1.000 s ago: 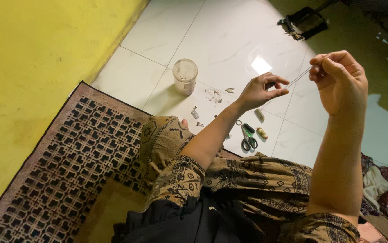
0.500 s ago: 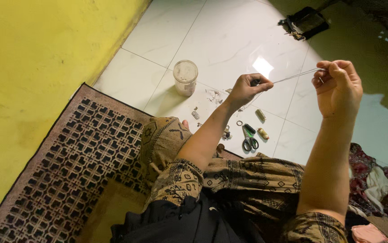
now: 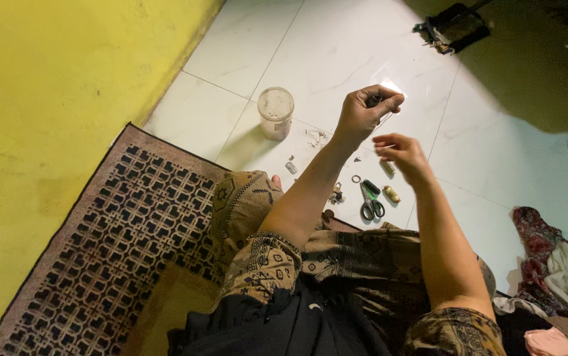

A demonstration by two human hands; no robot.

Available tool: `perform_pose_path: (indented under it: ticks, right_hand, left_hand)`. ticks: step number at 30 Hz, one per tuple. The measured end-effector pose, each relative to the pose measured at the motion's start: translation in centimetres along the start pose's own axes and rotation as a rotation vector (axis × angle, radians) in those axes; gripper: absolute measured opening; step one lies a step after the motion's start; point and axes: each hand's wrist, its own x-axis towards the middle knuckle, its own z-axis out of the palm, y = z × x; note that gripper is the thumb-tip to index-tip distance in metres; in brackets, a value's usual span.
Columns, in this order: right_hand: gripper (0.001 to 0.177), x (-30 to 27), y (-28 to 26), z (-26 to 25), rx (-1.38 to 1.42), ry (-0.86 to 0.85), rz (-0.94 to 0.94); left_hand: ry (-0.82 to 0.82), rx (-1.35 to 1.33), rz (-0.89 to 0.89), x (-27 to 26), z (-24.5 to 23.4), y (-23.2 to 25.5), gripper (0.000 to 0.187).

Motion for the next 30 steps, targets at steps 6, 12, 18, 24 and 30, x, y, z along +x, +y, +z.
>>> perform_pose_path:
  ticks: [6,12,18,24,30]
  right_hand:
    - [0.026,0.8,0.4,3.2,0.004,0.06,-0.101]
    - [0.016,1.3,1.5,2.8,0.028,0.086,-0.125]
    - [0.016,-1.1,-1.8,-4.1,0.005,0.132,-0.143]
    - [0.008,-4.3,-3.4,-12.9,0.168,0.407,-0.137]
    - [0.01,-6.2,3.0,-24.8,0.204,0.672,-0.056]
  left_hand:
    - [-0.008,0.017,0.073,0.0,0.2,1.1,0.015]
    - [0.057,0.075,0.083,0.5,-0.9,0.0,0.011]
    - [0.166,0.307,0.124,0.7,-4.9,-0.4,0.008]
    - [0.169,0.486,-0.036,-0.3,-8.4,0.0,0.01]
    - [0.107,0.851,-0.078,1.9,-11.4,-1.8,0.009]
